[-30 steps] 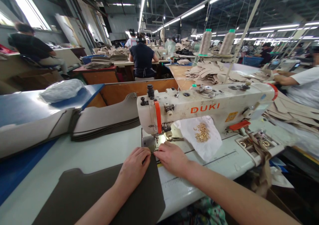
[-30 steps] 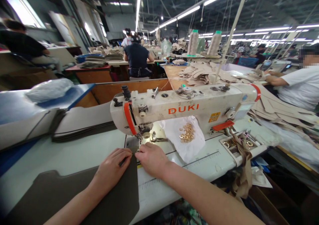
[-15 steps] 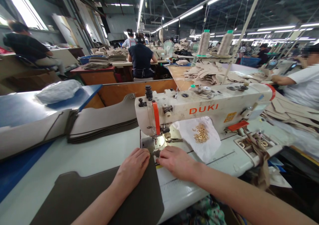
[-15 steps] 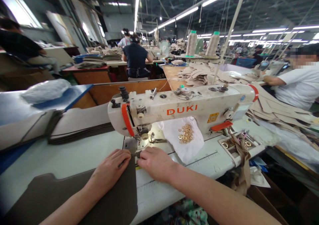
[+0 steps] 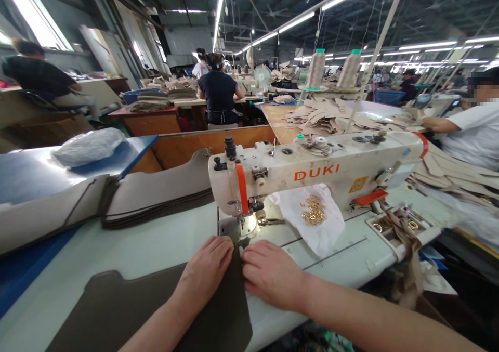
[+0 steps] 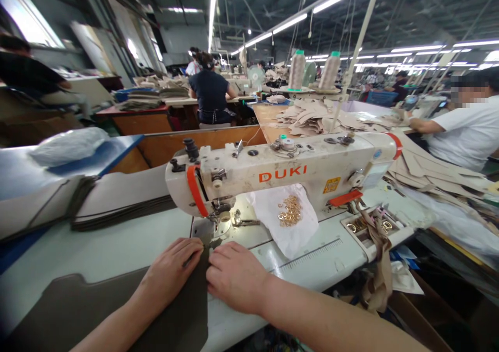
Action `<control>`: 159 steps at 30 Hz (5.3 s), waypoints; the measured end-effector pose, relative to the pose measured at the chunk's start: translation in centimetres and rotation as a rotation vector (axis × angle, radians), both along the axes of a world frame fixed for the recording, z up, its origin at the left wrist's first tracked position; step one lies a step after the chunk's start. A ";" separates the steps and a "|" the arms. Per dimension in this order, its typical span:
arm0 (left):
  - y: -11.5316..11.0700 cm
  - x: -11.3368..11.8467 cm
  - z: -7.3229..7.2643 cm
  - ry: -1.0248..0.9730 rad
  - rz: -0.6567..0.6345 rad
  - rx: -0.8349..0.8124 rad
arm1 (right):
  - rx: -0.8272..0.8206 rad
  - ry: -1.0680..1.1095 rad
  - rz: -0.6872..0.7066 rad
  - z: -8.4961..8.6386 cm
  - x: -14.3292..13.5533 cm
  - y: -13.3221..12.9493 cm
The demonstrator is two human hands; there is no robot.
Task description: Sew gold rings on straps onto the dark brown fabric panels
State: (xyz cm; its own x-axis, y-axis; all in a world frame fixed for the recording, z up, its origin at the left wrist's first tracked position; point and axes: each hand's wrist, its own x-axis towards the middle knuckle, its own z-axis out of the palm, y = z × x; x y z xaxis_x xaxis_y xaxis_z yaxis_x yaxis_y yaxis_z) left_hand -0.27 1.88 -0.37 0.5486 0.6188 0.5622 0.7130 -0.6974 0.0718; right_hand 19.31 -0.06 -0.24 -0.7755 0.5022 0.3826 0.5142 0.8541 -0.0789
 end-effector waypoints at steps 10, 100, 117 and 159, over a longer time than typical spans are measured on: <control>0.0 -0.2 -0.4 0.187 -0.013 0.031 | -0.012 -0.013 0.069 -1.2 -0.8 -0.2; 0.4 0.1 -0.1 -0.048 -0.062 0.012 | -0.089 0.063 -0.097 -0.4 -1.2 -0.4; 0.0 -0.3 -0.1 -0.081 -0.035 -0.055 | -0.090 0.002 -0.111 -0.2 -1.7 0.0; 4.3 0.5 -0.1 0.050 -0.061 0.036 | 0.023 -0.031 -0.177 -0.6 -0.3 4.9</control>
